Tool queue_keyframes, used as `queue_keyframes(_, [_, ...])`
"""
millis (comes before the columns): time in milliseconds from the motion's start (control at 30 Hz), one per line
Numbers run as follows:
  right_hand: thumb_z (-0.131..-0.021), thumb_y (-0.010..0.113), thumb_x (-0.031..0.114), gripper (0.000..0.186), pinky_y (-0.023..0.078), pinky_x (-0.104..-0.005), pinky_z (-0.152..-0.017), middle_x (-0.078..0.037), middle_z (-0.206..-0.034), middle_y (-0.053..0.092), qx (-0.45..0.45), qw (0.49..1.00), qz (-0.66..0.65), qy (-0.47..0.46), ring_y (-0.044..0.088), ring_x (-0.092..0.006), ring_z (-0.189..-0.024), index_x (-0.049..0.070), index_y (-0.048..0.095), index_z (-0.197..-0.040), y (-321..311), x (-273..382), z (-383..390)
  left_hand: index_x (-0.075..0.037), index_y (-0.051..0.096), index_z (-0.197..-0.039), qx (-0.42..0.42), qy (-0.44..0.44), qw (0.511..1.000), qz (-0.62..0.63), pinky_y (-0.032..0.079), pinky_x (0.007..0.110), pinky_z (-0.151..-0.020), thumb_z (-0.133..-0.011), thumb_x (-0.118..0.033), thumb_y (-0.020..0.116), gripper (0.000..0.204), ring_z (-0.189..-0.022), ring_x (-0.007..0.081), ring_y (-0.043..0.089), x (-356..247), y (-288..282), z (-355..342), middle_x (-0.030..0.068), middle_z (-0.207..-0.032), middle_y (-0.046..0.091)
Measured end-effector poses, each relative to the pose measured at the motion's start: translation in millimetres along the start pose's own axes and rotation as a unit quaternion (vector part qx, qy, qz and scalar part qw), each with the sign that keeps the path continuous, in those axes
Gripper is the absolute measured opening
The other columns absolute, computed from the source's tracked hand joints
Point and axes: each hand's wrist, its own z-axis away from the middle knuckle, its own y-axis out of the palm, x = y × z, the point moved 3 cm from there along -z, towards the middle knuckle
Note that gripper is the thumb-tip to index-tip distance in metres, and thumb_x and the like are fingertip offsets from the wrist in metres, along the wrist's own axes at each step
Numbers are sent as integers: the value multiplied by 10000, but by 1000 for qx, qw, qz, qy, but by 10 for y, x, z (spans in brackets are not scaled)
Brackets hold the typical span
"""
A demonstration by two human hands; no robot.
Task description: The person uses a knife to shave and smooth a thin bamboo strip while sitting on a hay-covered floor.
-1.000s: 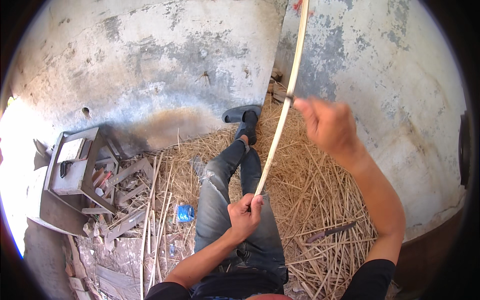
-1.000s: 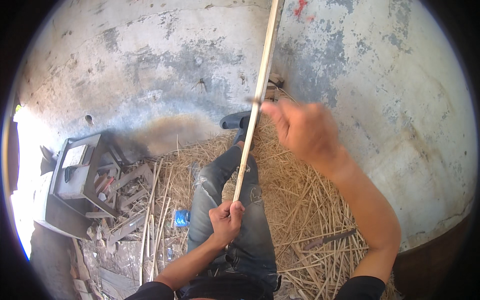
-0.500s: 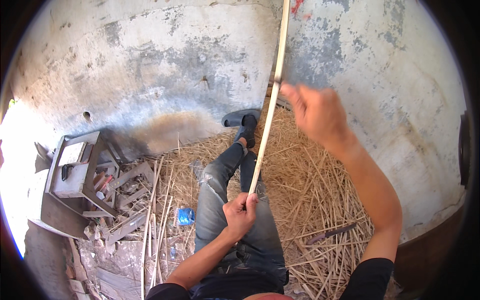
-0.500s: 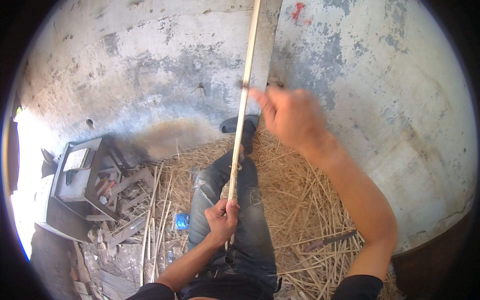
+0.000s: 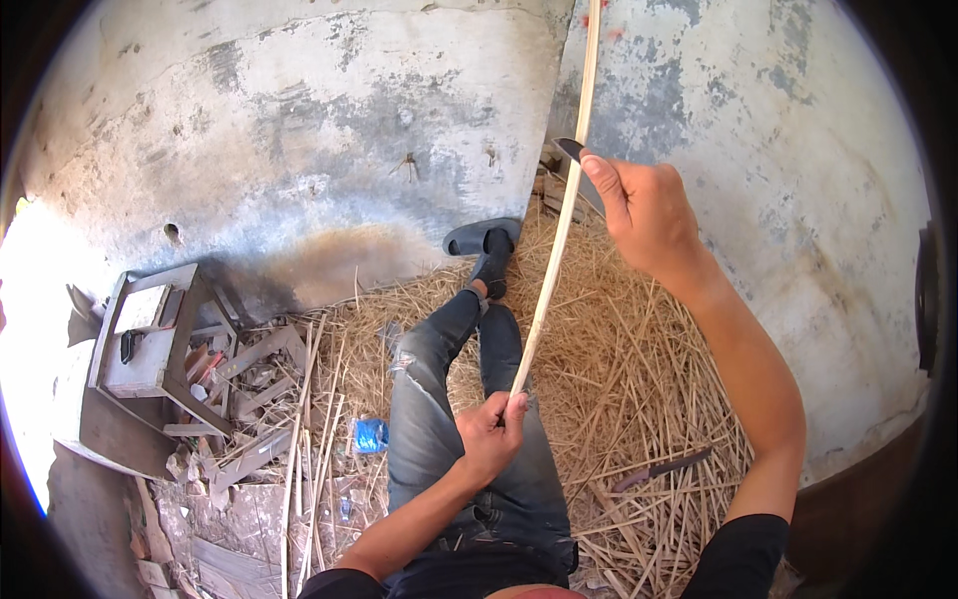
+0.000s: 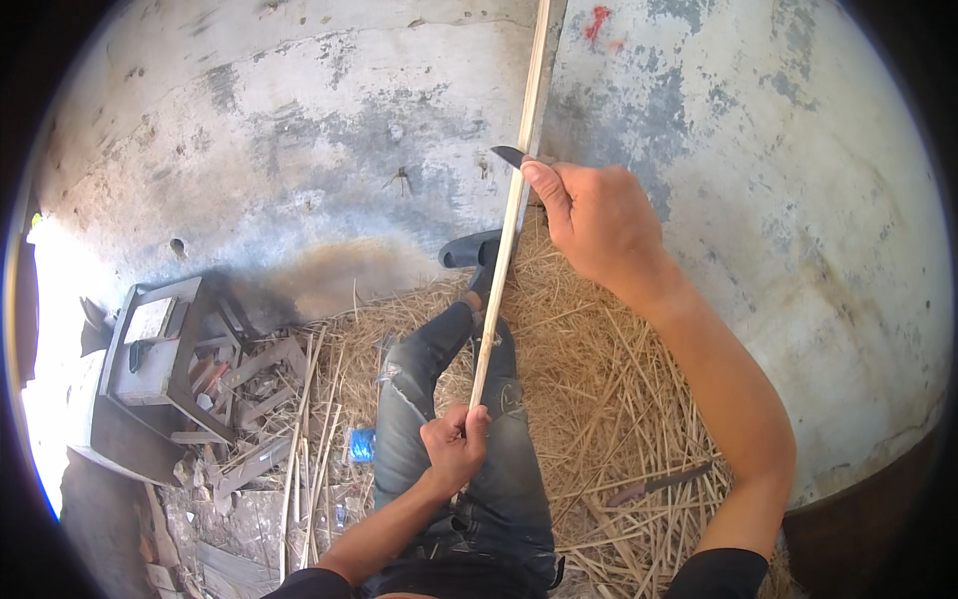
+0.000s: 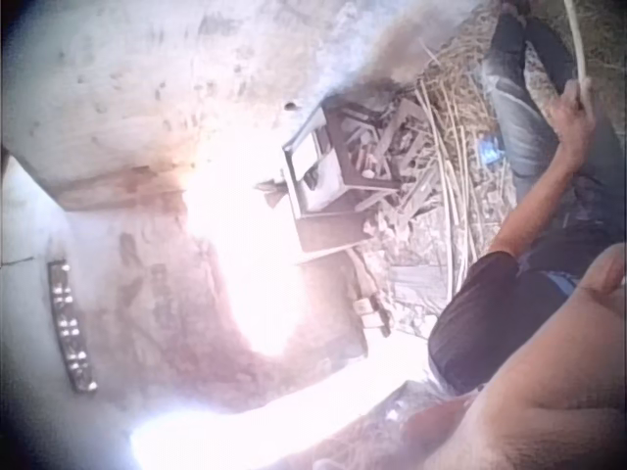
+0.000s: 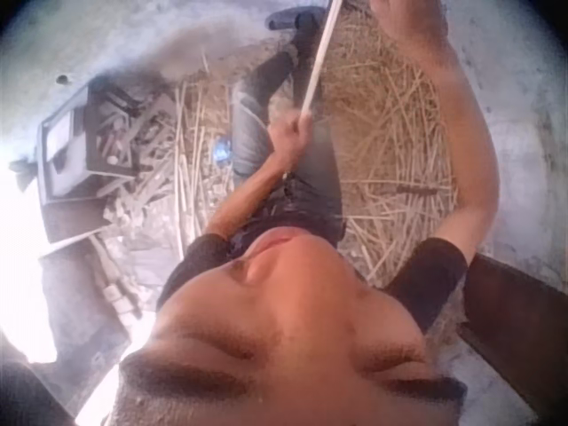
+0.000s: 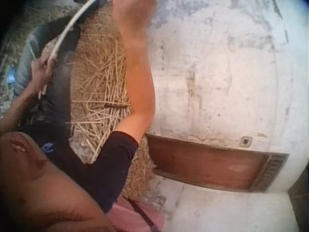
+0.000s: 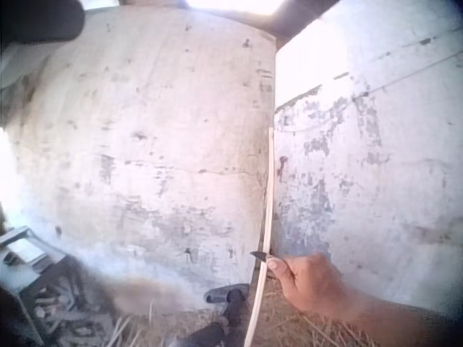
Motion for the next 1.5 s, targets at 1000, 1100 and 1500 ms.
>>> queue_keyframes(1000, [-1051, 584, 318, 461, 395, -402, -435, -159, -517, 517, 22, 995, -71, -73, 509, -297, -405, 22, 614, -698, 720, 150, 503, -38, 637, -756, -28, -29, 999, 15, 367, 260, -451, -1053, -204, 588, 343, -481, 40, 496, 243, -107, -87, -11, -523, 532])
queue_keyframes(1100, [-1041, 598, 298, 435, 391, -398, -441, -155, -534, 523, 110, 985, -89, -102, 442, -299, -417, 15, 620, -712, 945, 312, 947, -42, 625, -755, -21, -56, 998, 23, 381, 256, -455, -1062, -222, 572, 360, -480, 43, 508, 312, -138, -133, -9, -523, 535])
queue_keyframes(1500, [-866, 808, 238, 258, 325, -263, -437, 0, -522, 525, 99, 951, -283, 75, 438, -42, -461, -4, 721, -842, 549, 307, 717, -58, 640, -773, -4, 31, 999, 12, 375, 311, -428, -1030, -158, 627, 276, -416, 117, 500, 119, 42, -102, 44, -508, 499])
